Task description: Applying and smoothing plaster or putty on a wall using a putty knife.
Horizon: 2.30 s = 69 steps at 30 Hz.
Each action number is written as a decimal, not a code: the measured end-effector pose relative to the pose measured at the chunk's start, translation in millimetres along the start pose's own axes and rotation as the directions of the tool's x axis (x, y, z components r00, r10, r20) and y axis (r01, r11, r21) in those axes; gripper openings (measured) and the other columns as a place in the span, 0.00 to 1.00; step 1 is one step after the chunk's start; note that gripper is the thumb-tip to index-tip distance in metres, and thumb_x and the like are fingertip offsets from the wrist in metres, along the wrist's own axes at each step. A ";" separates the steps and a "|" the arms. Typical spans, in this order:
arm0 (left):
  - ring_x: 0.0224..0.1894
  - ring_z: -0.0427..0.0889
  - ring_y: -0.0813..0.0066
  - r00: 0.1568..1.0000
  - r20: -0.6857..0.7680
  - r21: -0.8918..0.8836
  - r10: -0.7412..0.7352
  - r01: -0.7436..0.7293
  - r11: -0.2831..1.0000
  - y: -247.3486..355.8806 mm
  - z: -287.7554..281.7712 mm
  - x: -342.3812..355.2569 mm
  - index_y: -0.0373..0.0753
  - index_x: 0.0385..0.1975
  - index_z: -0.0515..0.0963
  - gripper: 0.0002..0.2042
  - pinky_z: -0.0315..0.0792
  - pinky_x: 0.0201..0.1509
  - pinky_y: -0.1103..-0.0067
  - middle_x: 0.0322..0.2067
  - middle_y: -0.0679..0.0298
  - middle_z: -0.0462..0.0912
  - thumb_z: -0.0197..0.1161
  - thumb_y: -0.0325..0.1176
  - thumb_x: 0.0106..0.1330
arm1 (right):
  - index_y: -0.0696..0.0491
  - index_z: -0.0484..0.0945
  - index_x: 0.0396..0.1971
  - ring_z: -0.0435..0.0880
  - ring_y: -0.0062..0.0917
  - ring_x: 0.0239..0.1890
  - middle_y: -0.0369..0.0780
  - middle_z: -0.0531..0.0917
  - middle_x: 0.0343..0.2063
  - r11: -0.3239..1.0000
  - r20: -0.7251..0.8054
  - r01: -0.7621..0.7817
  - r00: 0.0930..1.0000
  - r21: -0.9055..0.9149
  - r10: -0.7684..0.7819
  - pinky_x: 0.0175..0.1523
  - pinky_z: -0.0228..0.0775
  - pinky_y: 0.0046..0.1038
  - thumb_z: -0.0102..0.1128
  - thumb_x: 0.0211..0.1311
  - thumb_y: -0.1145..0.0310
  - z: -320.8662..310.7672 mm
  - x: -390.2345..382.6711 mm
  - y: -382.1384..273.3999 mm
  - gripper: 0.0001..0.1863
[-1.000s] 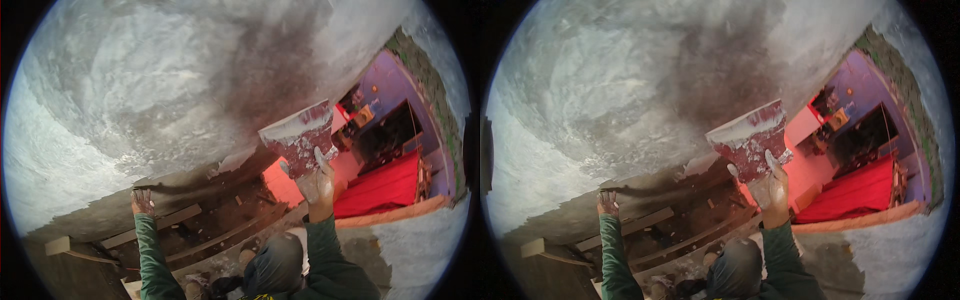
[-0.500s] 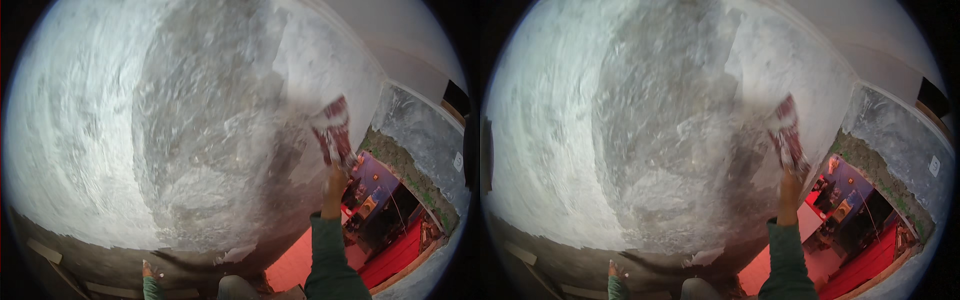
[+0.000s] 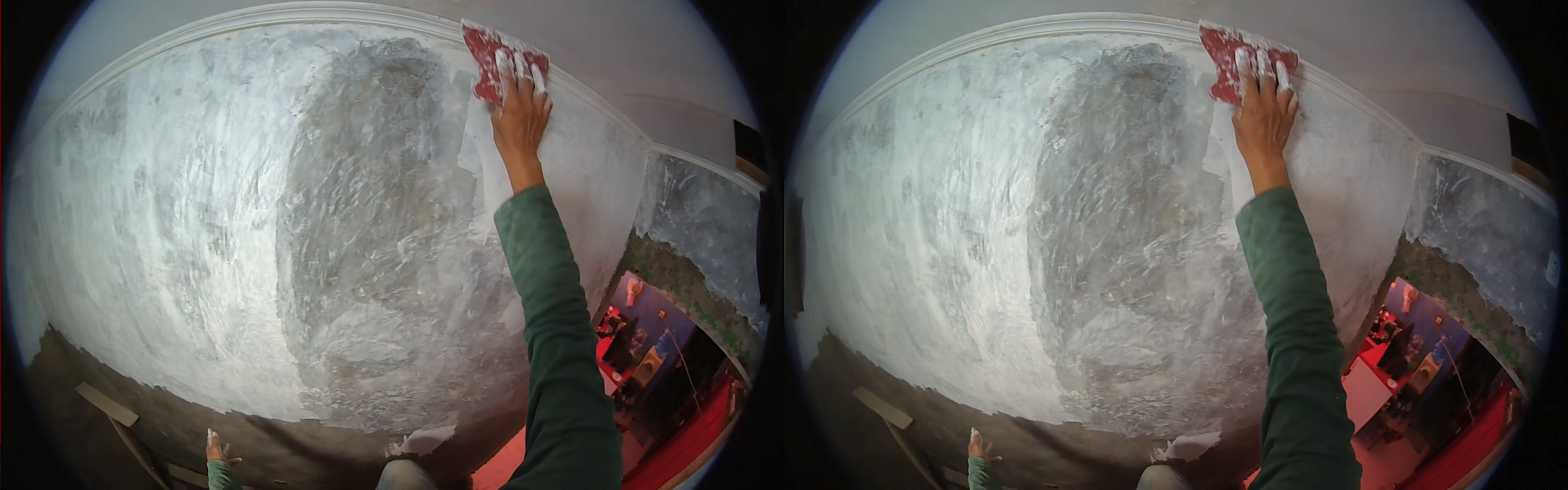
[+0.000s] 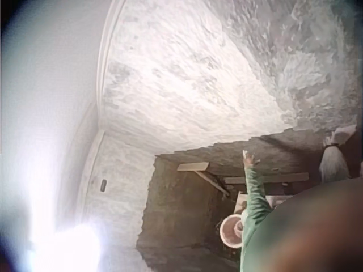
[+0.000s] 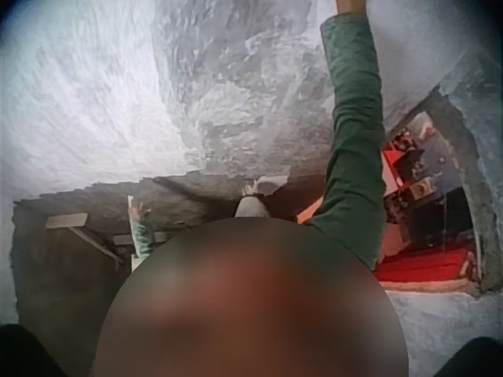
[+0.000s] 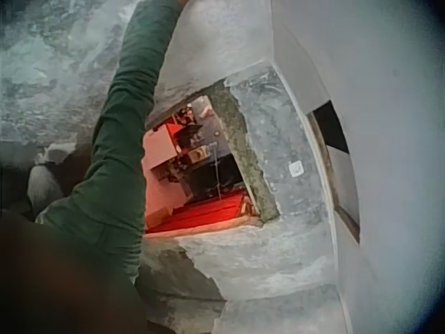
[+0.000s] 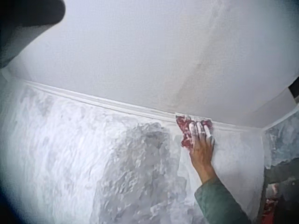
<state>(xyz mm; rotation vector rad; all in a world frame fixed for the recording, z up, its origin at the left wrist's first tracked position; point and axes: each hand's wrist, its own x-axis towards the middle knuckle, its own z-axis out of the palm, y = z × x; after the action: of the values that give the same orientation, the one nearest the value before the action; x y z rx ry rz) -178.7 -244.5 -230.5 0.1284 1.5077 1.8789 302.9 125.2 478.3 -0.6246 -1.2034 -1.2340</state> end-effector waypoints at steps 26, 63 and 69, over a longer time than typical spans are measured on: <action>0.66 0.57 0.52 0.990 -0.071 0.238 0.119 -0.099 0.966 -12.7 -81.8 -62.2 0.45 0.70 0.43 0.37 0.66 0.58 0.62 0.67 0.50 0.50 0.50 0.51 0.66 | 0.42 0.66 0.60 0.68 0.38 0.56 0.38 0.69 0.58 1.000 -0.009 -0.030 1.000 -0.004 0.030 0.60 0.57 0.42 0.60 0.47 0.76 65.0 19.8 -31.4 0.35; 0.62 0.65 0.55 0.997 -0.034 0.396 0.074 -0.054 0.916 -5.3 -34.7 -103.5 0.42 0.69 0.48 0.35 0.69 0.58 0.68 0.65 0.48 0.56 0.53 0.47 0.66 | 0.46 0.68 0.58 0.62 0.41 0.63 0.41 0.66 0.61 0.985 -0.162 -0.056 0.983 0.163 0.082 0.60 0.55 0.48 0.48 0.59 0.70 53.4 44.3 -119.6 0.25; 0.53 0.75 0.58 0.965 -0.043 0.659 0.258 -0.167 0.734 -44.1 -67.4 -77.0 0.38 0.68 0.51 0.37 0.72 0.53 0.72 0.58 0.47 0.67 0.52 0.55 0.65 | 0.45 0.66 0.60 0.61 0.38 0.65 0.41 0.67 0.61 0.983 -0.072 -0.036 0.996 0.179 0.050 0.62 0.54 0.46 0.50 0.57 0.72 70.6 44.9 -115.3 0.28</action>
<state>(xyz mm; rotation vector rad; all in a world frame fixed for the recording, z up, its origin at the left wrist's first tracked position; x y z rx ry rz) -134.3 -340.9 -264.2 0.5295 2.2800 1.4531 166.0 138.5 515.4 -0.4653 -1.2140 -1.0911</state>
